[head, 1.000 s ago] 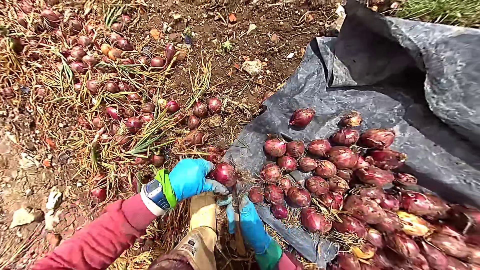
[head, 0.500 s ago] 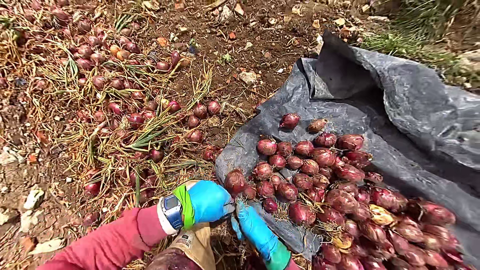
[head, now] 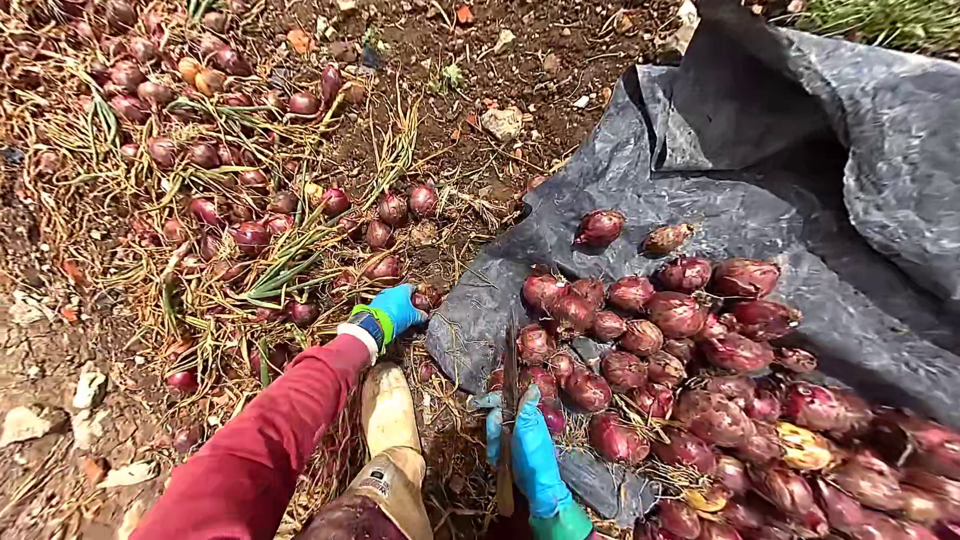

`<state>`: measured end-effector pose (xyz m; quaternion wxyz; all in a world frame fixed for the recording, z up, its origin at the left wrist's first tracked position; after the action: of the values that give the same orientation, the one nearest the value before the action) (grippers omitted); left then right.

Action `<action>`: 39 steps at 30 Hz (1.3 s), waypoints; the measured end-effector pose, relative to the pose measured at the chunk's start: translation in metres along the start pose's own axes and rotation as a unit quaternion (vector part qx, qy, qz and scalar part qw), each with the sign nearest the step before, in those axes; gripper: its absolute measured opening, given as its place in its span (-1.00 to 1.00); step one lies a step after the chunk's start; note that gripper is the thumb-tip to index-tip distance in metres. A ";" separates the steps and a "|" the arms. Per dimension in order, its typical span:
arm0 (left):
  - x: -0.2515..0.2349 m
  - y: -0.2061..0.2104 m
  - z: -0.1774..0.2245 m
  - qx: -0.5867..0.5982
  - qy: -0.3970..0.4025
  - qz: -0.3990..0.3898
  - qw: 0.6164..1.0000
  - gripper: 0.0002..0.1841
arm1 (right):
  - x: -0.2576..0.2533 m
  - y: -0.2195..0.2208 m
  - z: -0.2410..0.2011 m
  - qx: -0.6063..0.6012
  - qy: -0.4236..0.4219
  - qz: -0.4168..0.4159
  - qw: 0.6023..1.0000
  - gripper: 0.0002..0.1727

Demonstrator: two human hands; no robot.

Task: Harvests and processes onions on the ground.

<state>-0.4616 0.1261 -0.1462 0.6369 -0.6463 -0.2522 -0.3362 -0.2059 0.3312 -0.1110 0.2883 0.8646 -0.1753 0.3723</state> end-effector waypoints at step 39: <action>0.055 -0.007 0.012 -0.183 0.171 0.020 0.968 -0.49 | -0.006 0.008 0.003 -0.057 0.005 0.060 0.997 0.14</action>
<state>-0.4299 0.1324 -0.0996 0.5483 -0.6893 -0.0608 -0.4696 -0.2119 0.3236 -0.1143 0.3153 0.8330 -0.2462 0.3822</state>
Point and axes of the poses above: each hand's wrist, its own x-axis away from the middle knuckle, its own y-axis out of the palm, z = x × y, the point moved 2 cm from there along -x, towards the middle knuckle, and after that the axes turned 15 degrees about -x, right-handed, at the moved point
